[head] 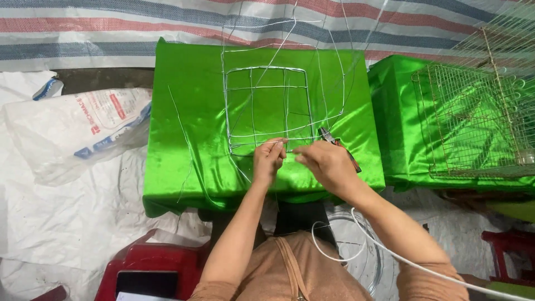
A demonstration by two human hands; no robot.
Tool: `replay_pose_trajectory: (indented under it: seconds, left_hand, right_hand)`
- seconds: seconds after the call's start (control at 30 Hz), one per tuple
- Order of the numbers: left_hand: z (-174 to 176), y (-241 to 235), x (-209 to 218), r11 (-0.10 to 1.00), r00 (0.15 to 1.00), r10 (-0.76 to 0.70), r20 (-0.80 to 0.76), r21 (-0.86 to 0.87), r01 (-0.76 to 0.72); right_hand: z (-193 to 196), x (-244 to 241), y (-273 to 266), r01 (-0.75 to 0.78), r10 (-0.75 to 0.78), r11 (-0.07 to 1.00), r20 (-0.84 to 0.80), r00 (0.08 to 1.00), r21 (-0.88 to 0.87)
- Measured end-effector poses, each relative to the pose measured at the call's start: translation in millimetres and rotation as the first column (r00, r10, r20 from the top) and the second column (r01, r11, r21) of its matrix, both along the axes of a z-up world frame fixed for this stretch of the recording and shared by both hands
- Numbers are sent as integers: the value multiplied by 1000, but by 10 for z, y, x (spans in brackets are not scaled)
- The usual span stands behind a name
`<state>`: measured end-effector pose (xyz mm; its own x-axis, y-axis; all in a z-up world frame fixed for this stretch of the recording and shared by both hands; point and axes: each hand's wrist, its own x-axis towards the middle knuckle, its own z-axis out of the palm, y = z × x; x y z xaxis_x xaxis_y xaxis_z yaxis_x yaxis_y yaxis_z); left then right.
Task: Assembling a wire frame by bending and cutting metal wires with pliers on a workspace.
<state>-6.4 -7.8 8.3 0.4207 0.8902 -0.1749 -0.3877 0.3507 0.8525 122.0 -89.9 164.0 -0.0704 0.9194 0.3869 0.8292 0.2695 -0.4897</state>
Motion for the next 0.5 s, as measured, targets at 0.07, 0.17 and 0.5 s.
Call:
replay_pose_trajectory:
  seconds: [0.07, 0.17, 0.5]
  left_hand:
    - [97, -5, 1, 1000, 998, 16, -56, 21, -15]
    - [105, -11, 42, 998, 992, 43, -121, 40, -38]
    - [147, -6, 3, 993, 979, 18, -205, 114, 6]
  right_hand:
    - [-445, 172, 150, 41, -42, 999, -49, 998, -16]
    - [-694, 185, 377, 46, -50, 998, -122, 991, -38]
    - [-512, 200, 659, 43, -17, 935, 76, 997, -352]
